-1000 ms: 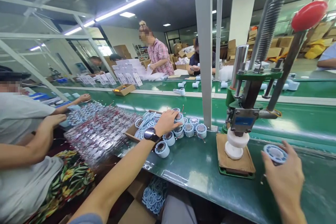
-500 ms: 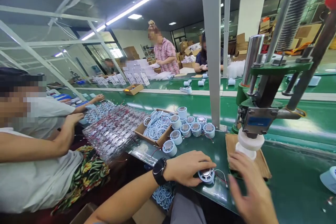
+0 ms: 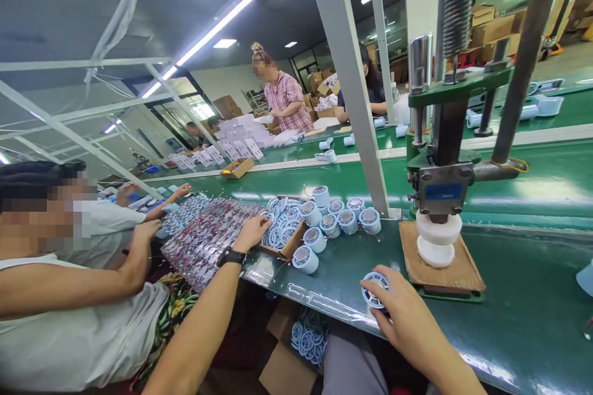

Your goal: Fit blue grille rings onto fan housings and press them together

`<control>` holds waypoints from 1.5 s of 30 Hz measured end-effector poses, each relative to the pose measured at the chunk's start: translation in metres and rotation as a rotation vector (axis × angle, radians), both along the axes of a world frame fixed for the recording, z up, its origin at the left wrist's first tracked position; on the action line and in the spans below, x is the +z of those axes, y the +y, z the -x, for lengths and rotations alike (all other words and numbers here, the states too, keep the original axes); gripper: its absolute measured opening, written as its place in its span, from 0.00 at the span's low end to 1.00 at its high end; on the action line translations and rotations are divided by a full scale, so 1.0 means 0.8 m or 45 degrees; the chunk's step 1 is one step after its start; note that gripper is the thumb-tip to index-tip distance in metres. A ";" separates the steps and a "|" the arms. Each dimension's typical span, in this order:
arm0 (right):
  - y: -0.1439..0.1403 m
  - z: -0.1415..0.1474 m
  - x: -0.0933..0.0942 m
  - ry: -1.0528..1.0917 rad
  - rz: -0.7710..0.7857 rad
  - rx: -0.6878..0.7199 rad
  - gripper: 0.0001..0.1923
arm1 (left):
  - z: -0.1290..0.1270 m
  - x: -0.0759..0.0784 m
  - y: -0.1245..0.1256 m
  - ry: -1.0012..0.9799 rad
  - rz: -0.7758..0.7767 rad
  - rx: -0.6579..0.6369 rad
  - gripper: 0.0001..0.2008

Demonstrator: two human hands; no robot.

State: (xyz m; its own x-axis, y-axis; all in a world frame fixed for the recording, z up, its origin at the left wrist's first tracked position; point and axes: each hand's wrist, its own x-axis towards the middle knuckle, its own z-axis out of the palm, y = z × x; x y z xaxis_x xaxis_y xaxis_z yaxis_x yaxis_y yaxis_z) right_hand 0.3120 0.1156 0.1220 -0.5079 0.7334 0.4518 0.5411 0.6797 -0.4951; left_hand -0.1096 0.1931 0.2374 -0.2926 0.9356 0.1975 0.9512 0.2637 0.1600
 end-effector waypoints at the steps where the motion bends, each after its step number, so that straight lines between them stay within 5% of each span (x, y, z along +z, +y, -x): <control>1: -0.002 -0.003 -0.005 0.042 -0.045 -0.065 0.20 | 0.001 0.000 0.000 0.004 -0.038 0.002 0.17; 4: -0.014 -0.012 -0.012 0.147 -0.112 -0.195 0.18 | -0.010 0.006 -0.013 0.010 -0.199 -0.063 0.16; 7: -0.029 -0.016 -0.007 0.178 -0.074 -0.226 0.19 | -0.057 -0.005 -0.045 -0.027 -0.333 -0.270 0.11; 12: -0.039 -0.014 0.005 0.187 0.005 -0.245 0.20 | -0.205 -0.079 -0.117 -0.174 -0.235 -0.863 0.11; 15: -0.042 -0.017 0.005 0.193 0.018 -0.254 0.21 | -0.263 -0.116 -0.131 -0.242 -0.228 -0.946 0.12; 19: -0.048 -0.023 0.002 0.224 0.000 -0.291 0.20 | -0.261 -0.124 -0.124 -0.310 -0.242 -0.921 0.11; 25: -0.053 -0.025 0.010 0.248 0.066 -0.226 0.23 | -0.239 -0.121 -0.125 -0.389 0.026 -1.081 0.29; 32: -0.051 -0.026 0.013 0.252 0.063 -0.221 0.25 | -0.246 -0.140 -0.123 -0.449 -0.047 -0.900 0.39; 38: -0.057 -0.010 0.000 0.342 0.027 -0.392 0.31 | -0.262 -0.132 -0.138 -0.640 -0.210 -0.665 0.28; 45: -0.067 0.019 -0.014 0.436 -0.096 -0.513 0.34 | -0.308 -0.090 -0.156 -0.638 -0.284 -1.071 0.37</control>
